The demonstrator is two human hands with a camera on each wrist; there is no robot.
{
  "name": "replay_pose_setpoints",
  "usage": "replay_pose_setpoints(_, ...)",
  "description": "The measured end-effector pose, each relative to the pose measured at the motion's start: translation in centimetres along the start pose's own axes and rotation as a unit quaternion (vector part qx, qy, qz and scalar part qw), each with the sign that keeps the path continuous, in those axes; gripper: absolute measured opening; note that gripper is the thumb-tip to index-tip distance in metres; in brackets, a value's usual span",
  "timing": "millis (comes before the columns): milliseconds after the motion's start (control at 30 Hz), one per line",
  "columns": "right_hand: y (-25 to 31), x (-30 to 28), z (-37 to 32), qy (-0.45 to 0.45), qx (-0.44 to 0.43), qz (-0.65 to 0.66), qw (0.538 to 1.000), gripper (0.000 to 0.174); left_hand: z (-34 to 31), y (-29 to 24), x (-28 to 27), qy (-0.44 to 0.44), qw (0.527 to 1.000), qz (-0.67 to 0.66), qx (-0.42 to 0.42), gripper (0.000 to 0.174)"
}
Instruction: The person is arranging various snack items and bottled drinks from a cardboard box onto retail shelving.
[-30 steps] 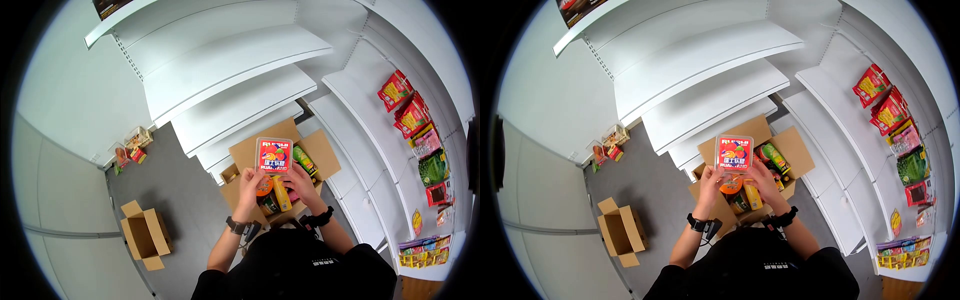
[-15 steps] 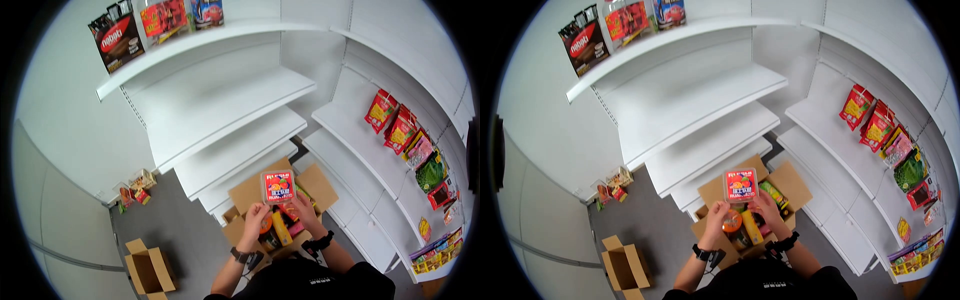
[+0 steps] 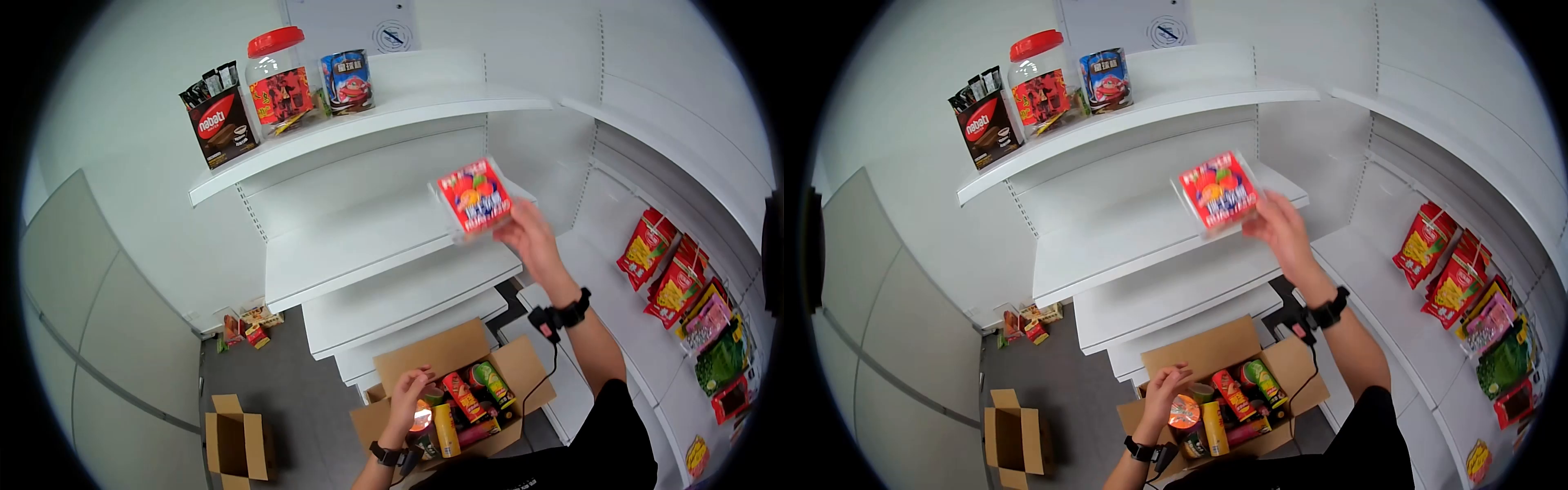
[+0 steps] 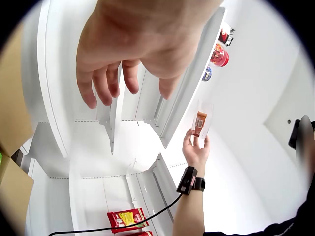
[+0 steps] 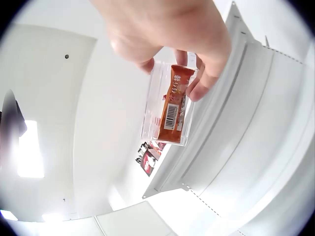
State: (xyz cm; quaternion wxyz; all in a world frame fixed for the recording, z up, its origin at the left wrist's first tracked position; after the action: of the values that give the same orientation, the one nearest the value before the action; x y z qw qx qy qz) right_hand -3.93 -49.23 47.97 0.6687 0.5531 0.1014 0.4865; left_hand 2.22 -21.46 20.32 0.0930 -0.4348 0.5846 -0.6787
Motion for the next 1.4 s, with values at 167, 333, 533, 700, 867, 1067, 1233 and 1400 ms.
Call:
replay_pose_setpoints(167,5.4,3.3,6.6,0.059,-0.042,-0.001,0.997,0.037,0.1,-0.4,2.2,-0.031,0.999,0.017,0.023,0.018)
replay_pose_setpoints(333,7.3,6.3,13.4,0.045,-0.017,0.005,0.999,0.042,-0.6,-1.3,3.7,-0.051,0.997,0.035,0.039,0.017)
replay_pose_setpoints(533,6.9,8.7,19.5,0.020,0.043,0.022,0.999,0.050,-2.3,-2.0,1.2,-0.121,0.990,0.036,0.057,0.016)
replay_pose_setpoints(700,5.3,8.9,23.9,0.012,0.024,-0.018,0.999,0.050,-4.0,-2.1,-1.0,-0.168,0.983,0.015,0.079,0.016)
replay_pose_setpoints(867,4.5,9.1,25.5,-0.019,0.025,-0.041,0.999,0.051,-4.6,-1.8,-2.3,-0.190,0.978,0.005,0.089,0.016)
replay_pose_setpoints(1067,4.5,10.8,24.4,0.065,-0.007,-0.150,0.987,0.051,-4.4,-1.5,-2.4,-0.188,0.978,-0.011,0.092,0.017)
replay_pose_setpoints(1233,6.4,11.1,22.3,-0.064,-0.210,-0.440,0.871,0.042,-3.5,-1.0,-2.5,-0.188,0.979,-0.013,0.076,0.018)
replay_pose_setpoints(1400,7.0,15.8,16.5,0.002,-0.341,-0.520,0.783,0.039,-2.2,-0.8,-3.0,-0.176,0.981,-0.007,0.081,0.017)
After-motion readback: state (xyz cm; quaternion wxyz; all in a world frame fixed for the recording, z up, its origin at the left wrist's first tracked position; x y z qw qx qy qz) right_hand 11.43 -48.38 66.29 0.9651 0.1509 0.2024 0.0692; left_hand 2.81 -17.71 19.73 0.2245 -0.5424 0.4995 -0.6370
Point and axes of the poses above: each hand's wrist, its own z-axis towards the middle knuckle, its own x-axis out of the palm, y = z × x, the point moved 9 cm from there along z, towards the middle knuckle, and after that the axes turned 3 degrees about -y, right-handed, at the moved point
